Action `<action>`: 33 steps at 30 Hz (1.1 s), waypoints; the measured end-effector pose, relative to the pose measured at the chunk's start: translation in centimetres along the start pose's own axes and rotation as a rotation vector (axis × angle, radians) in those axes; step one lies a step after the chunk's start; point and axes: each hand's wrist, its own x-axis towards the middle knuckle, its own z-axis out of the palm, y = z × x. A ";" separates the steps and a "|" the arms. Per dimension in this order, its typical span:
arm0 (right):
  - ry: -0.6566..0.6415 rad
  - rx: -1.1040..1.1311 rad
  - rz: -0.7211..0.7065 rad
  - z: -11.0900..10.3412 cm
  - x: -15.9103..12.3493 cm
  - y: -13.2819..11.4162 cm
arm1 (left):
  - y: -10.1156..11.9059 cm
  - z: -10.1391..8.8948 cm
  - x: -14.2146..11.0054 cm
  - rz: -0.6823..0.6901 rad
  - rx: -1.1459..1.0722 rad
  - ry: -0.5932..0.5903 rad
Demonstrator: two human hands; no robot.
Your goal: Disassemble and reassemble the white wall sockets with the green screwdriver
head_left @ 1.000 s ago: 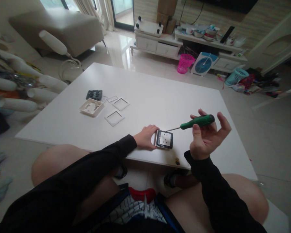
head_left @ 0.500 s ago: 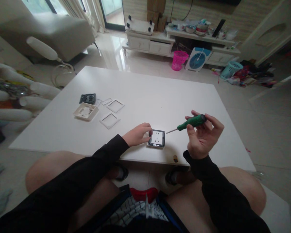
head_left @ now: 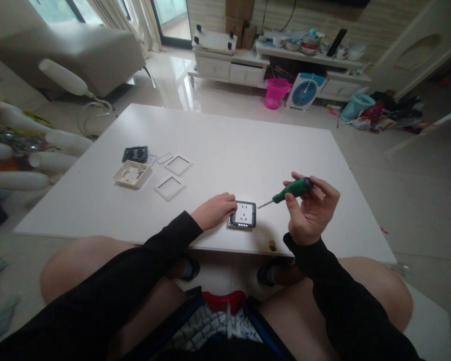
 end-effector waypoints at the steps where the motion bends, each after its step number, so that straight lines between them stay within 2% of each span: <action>1: -0.002 -0.002 -0.002 0.0 0.0 0.0 | 0.0 0.0 0.0 0.000 0.006 -0.001; 8: -0.010 -0.017 0.001 0.1 0.0 -0.2 | 0.7 0.1 0.1 -0.055 0.049 -0.015; 13: -0.014 -0.023 0.004 0.2 -0.1 -0.1 | 1.0 0.8 0.1 -0.099 0.180 -0.071; 19: -0.018 0.006 0.001 0.3 -0.2 -0.1 | 1.0 0.8 -0.1 -0.009 0.380 -0.138; 33: -0.014 -0.013 0.006 0.3 -0.3 -0.1 | 1.4 1.2 0.0 -0.026 0.508 -0.151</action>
